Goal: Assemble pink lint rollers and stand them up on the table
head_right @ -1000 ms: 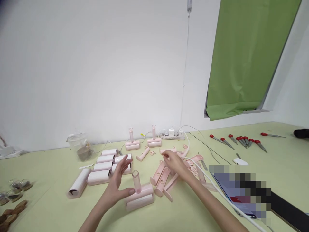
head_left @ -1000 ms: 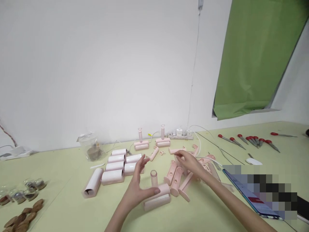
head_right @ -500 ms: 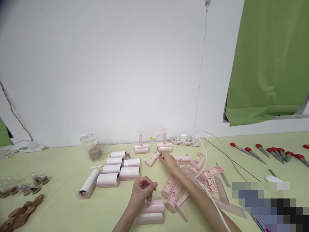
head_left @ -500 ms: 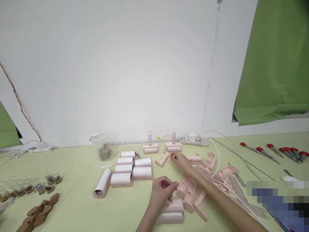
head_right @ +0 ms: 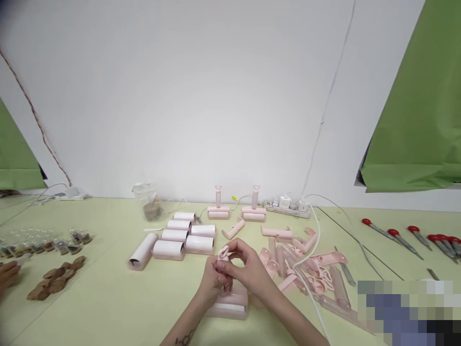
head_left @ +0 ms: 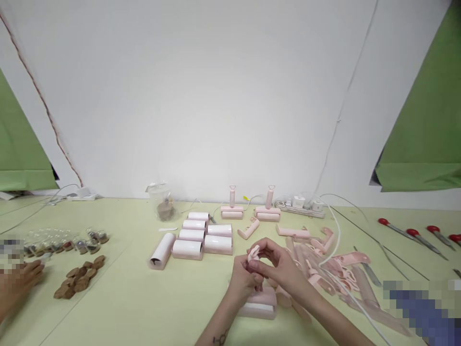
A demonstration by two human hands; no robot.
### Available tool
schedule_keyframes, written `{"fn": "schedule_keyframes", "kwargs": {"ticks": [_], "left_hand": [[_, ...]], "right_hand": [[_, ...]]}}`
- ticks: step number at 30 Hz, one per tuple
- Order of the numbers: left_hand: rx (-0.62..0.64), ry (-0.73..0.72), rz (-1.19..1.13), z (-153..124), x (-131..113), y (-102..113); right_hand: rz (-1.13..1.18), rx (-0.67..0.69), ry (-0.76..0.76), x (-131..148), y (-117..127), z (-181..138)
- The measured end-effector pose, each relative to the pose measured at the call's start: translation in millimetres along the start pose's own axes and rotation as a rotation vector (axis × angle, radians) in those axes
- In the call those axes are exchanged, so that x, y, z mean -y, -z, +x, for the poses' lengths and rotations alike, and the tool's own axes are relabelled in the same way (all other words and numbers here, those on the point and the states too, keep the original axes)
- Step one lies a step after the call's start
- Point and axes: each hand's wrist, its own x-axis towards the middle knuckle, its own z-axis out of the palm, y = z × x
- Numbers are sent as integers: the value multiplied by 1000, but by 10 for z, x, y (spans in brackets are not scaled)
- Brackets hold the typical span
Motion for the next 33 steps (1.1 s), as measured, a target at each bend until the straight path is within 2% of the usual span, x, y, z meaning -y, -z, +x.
{"fn": "schedule_keyframes", "kwargs": {"ticks": [5, 19, 21, 25, 28, 30, 33], "left_hand": [[-7, -18, -12, -16, -29, -18], [38, 46, 11, 3, -21, 36], [31, 49, -1, 9, -10, 33], [23, 64, -37, 36, 34, 33], [32, 66, -43, 53, 66, 46], [36, 60, -48, 63, 95, 56], [38, 48, -58, 67, 143, 67]], "right_hand": [[-52, -63, 34, 11, -35, 0], [-142, -158, 131, 29, -152, -47], [-172, -84, 109, 36, -87, -14], [-302, 152, 63, 94, 68, 164], [-396, 297, 149, 155, 99, 298], [-378, 399, 211, 179, 73, 338], [-293, 439, 216, 167, 16, 320]]}}
